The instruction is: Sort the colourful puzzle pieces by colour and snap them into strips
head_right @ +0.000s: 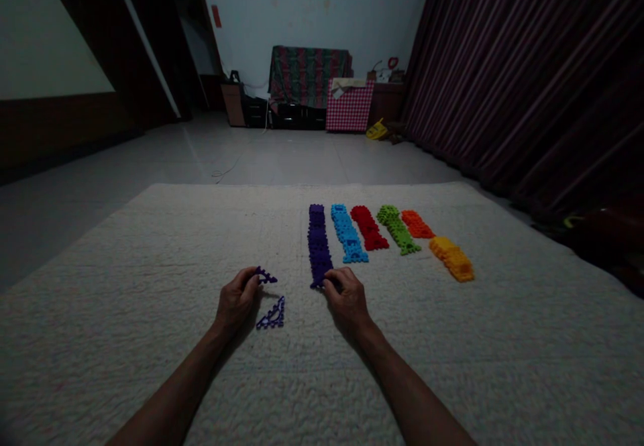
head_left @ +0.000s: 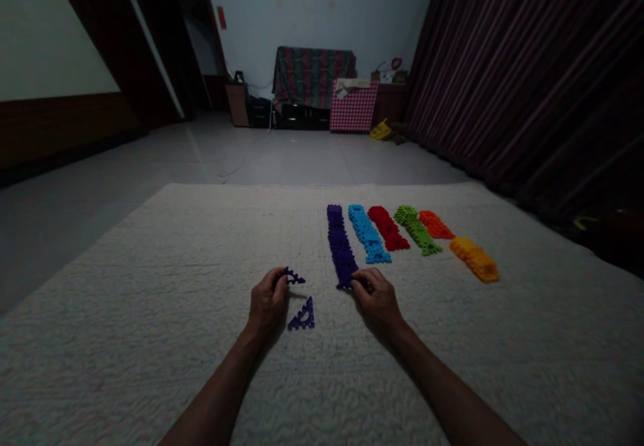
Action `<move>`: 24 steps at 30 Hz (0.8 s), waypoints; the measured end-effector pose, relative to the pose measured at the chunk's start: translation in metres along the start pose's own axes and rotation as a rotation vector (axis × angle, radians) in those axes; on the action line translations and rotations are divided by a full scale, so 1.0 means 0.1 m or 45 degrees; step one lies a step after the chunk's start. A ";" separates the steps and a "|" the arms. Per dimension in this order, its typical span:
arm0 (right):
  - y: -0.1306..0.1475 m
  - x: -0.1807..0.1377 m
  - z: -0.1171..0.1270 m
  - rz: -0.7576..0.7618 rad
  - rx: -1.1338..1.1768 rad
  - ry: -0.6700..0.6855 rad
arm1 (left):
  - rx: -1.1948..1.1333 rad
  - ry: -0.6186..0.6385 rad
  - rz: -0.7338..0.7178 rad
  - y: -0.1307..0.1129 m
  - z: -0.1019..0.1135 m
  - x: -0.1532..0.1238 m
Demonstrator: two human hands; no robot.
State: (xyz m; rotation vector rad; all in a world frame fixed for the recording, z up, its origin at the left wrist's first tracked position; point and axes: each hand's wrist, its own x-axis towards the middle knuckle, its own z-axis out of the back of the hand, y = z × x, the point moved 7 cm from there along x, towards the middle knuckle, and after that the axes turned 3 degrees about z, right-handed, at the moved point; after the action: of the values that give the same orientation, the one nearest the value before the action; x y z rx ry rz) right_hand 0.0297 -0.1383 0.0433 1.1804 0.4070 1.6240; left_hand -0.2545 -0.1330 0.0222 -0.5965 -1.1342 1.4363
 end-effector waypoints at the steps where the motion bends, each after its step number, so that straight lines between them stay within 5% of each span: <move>1: 0.00 0.00 0.00 0.012 -0.017 -0.009 | 0.002 -0.005 0.002 0.00 0.00 0.00; 24: 0.02 -0.07 -0.02 0.112 -0.241 0.045 | -0.012 -0.023 -0.011 -0.01 0.00 -0.01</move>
State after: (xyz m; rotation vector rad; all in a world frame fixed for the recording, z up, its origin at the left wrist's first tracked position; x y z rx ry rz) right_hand 0.0271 -0.1444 0.0409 1.0407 0.2207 1.7206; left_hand -0.2537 -0.1337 0.0230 -0.5857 -1.1566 1.4324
